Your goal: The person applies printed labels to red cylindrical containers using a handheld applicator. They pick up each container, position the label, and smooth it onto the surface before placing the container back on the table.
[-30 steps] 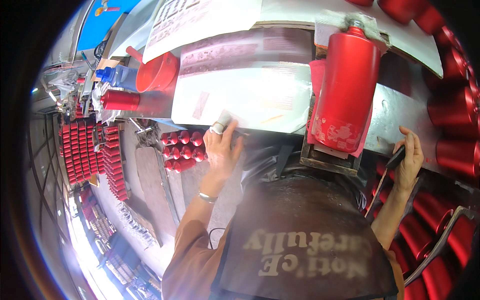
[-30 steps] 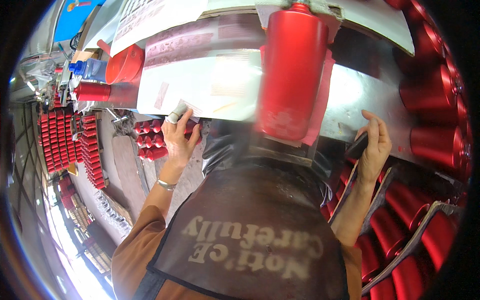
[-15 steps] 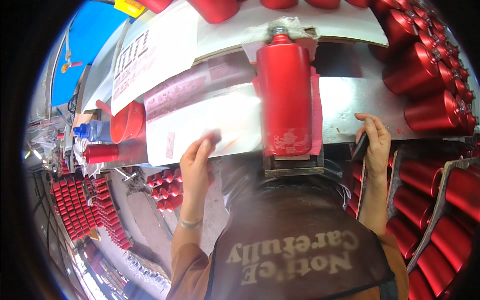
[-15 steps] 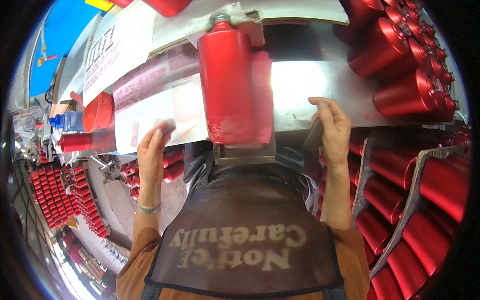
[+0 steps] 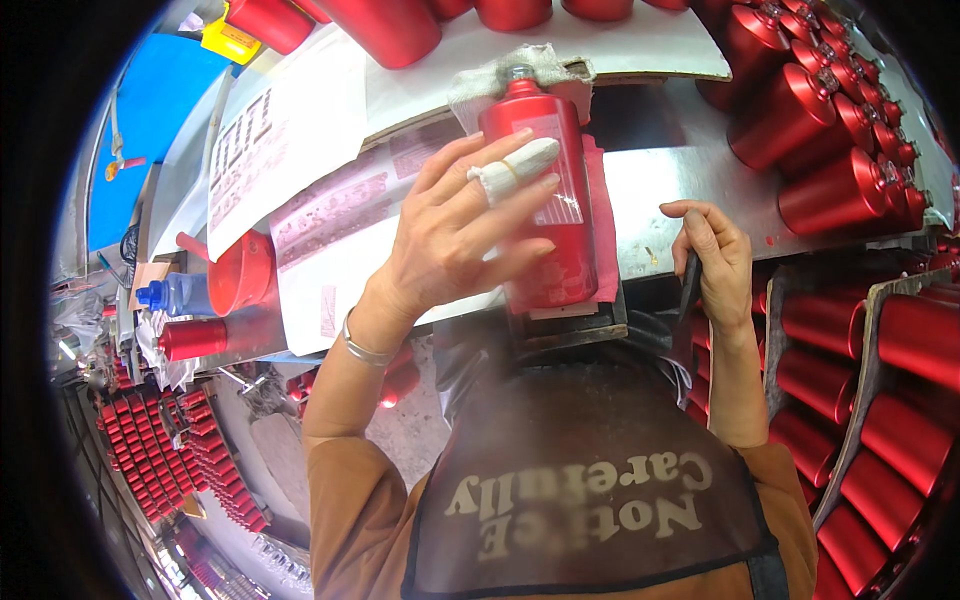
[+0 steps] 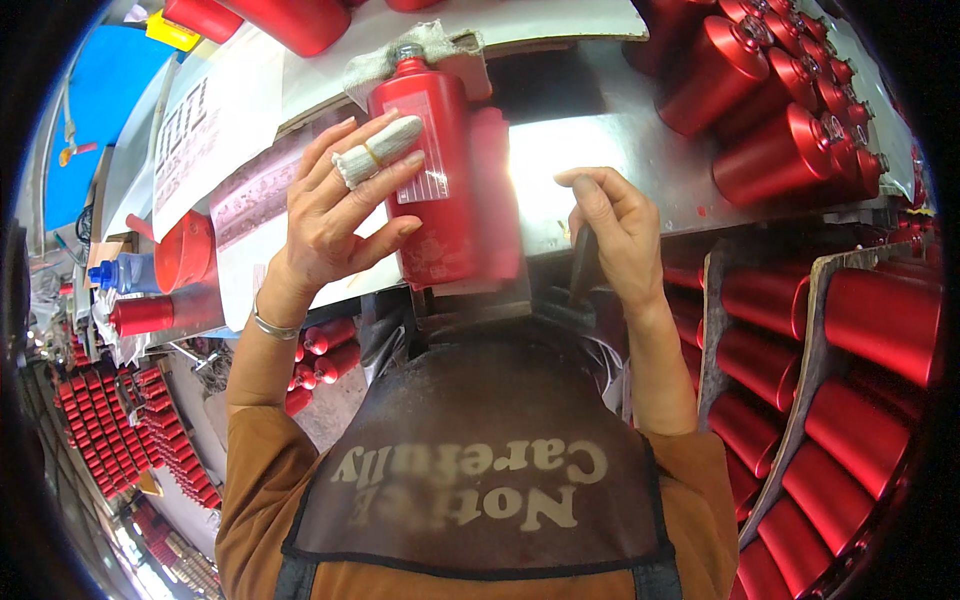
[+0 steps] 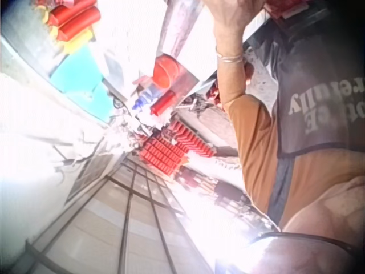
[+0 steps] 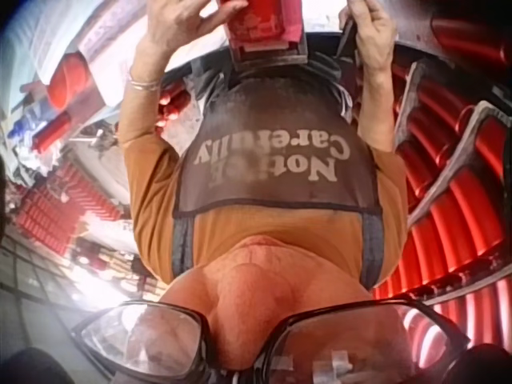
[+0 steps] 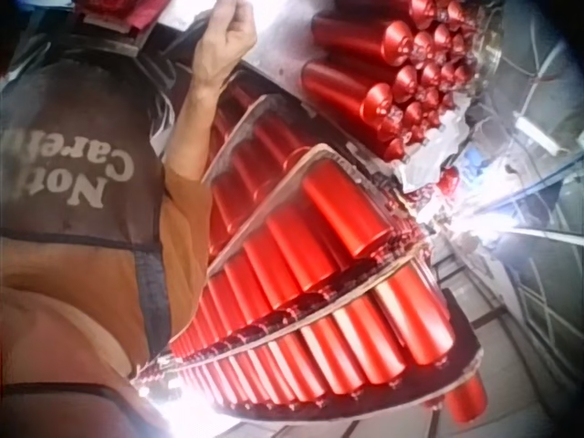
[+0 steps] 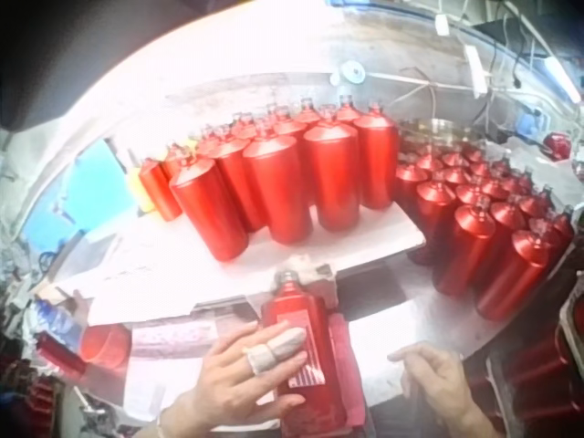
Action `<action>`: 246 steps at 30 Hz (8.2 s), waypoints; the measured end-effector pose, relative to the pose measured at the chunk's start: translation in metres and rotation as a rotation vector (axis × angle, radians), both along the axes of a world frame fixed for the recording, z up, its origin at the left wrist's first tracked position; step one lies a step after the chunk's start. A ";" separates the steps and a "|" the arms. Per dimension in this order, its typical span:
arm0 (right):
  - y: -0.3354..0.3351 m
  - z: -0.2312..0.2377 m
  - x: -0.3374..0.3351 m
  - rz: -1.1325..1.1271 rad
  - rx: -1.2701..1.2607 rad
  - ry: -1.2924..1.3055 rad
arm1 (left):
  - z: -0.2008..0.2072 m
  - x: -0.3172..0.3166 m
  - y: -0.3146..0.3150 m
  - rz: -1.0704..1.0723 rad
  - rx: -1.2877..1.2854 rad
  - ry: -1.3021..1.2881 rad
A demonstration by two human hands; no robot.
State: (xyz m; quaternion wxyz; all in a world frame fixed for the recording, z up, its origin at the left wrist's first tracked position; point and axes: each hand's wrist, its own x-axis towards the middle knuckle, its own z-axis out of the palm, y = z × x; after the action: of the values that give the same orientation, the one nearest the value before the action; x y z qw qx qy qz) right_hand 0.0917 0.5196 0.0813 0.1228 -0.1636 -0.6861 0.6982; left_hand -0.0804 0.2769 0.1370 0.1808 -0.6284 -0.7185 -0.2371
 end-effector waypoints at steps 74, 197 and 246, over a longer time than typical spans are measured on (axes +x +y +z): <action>-0.038 0.017 -0.076 0.310 0.334 -0.065 | -0.038 0.027 0.014 0.215 0.419 -1.731; -0.019 0.020 -0.097 0.326 0.433 -0.166 | -0.047 0.034 0.028 0.266 0.511 -1.579; -0.010 0.012 -0.124 0.250 0.436 -0.055 | -0.034 0.030 0.030 0.324 0.363 -1.436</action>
State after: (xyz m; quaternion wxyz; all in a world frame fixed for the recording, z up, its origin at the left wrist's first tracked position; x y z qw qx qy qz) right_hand -0.0327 0.5092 0.0937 0.0491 -0.0658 -0.8384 0.5388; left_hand -0.0501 0.3071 0.1028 -0.1983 -0.1665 -0.6928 -0.6730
